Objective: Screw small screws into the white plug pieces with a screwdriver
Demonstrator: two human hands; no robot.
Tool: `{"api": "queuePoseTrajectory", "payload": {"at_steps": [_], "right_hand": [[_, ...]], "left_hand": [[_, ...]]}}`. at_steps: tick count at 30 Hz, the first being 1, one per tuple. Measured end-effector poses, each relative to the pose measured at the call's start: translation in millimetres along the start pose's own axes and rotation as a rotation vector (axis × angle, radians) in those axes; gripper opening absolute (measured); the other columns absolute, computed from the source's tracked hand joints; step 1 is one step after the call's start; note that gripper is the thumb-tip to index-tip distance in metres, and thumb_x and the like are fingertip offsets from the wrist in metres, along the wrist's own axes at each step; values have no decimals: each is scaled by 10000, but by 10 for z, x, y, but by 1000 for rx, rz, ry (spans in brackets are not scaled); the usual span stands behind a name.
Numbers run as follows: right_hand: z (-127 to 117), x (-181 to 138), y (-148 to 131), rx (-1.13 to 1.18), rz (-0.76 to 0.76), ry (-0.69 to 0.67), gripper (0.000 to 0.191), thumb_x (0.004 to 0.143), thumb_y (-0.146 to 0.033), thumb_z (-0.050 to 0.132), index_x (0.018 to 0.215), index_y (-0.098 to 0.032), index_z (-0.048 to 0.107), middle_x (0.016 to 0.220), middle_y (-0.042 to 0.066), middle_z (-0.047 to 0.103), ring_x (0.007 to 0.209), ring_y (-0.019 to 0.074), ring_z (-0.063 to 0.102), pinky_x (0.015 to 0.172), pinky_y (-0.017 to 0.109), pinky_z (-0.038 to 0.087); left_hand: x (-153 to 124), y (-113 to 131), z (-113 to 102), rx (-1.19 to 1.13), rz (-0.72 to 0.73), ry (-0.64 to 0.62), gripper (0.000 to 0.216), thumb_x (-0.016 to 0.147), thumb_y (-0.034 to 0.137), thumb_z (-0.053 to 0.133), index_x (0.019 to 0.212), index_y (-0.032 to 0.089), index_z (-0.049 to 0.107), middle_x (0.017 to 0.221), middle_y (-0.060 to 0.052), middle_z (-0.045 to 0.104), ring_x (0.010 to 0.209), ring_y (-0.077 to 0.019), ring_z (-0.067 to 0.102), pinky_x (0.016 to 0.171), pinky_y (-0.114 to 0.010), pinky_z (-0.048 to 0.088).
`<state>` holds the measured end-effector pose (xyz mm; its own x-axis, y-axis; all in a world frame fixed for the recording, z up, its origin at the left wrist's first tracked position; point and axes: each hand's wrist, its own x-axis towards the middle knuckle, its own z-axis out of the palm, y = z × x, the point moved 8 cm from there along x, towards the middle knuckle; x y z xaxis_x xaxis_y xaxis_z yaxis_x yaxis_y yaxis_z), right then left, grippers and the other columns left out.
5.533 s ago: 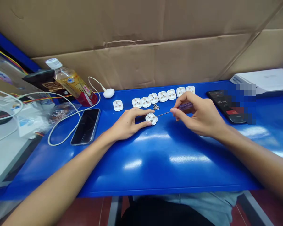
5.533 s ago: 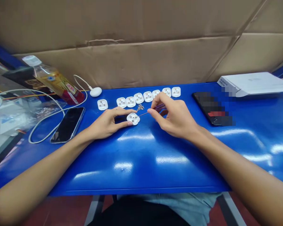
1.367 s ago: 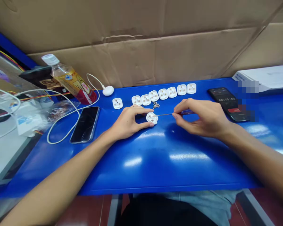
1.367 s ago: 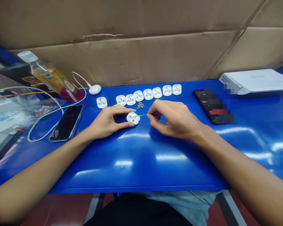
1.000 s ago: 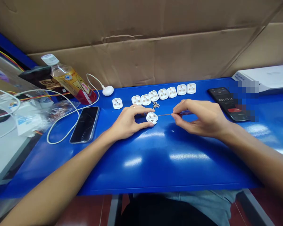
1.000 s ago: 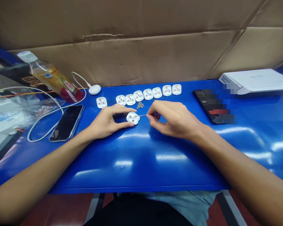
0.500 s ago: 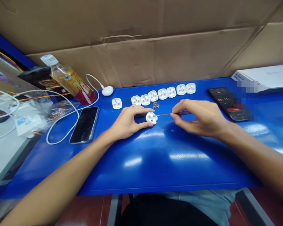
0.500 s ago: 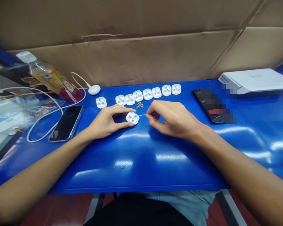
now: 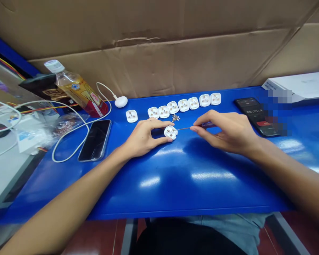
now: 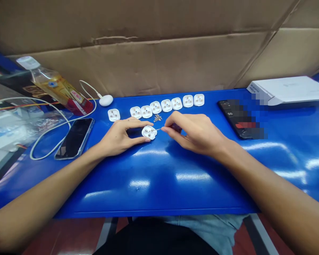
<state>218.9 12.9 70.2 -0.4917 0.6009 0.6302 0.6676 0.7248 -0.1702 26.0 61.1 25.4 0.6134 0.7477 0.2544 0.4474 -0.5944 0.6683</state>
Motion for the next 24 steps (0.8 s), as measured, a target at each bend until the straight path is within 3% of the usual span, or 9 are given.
{"api": "queuePoseTrajectory", "payload": {"at_steps": [7, 11, 18, 24], "right_hand": [[-10, 10, -5, 29, 36, -29, 137, 917, -231, 713, 1038, -253, 651, 891, -3, 799, 744, 198, 779, 652, 293, 596], [-8, 21, 12, 71, 78, -33, 181, 905, -196, 705, 1059, -254, 629, 914, 2, 804, 743, 201, 790, 607, 286, 591], [-34, 7, 52, -87, 77, 14, 121, 959, -364, 717, 947, -259, 657, 715, -23, 757, 560, 189, 710, 525, 301, 493], [4, 37, 26, 85, 86, -50, 145, 901, -220, 703, 1030, -243, 642, 896, 10, 795, 750, 208, 780, 641, 297, 576]], "left_hand": [[3, -22, 13, -6, -26, -24, 469, 898, 430, 833, 1325, 243, 778, 1220, -83, 808, 1074, -279, 724, 1008, -419, 531], [5, -23, 8, -4, -37, -18, 459, 894, 439, 831, 1309, 249, 786, 1225, -81, 808, 1085, -282, 721, 1009, -417, 530], [1, -32, 12, -12, -27, -18, 459, 897, 451, 826, 1307, 249, 786, 1266, -71, 800, 1111, -282, 727, 1013, -409, 534], [4, -40, 15, -17, -38, -28, 454, 906, 447, 821, 1312, 246, 783, 1254, -65, 805, 1104, -281, 731, 1012, -399, 537]]}}
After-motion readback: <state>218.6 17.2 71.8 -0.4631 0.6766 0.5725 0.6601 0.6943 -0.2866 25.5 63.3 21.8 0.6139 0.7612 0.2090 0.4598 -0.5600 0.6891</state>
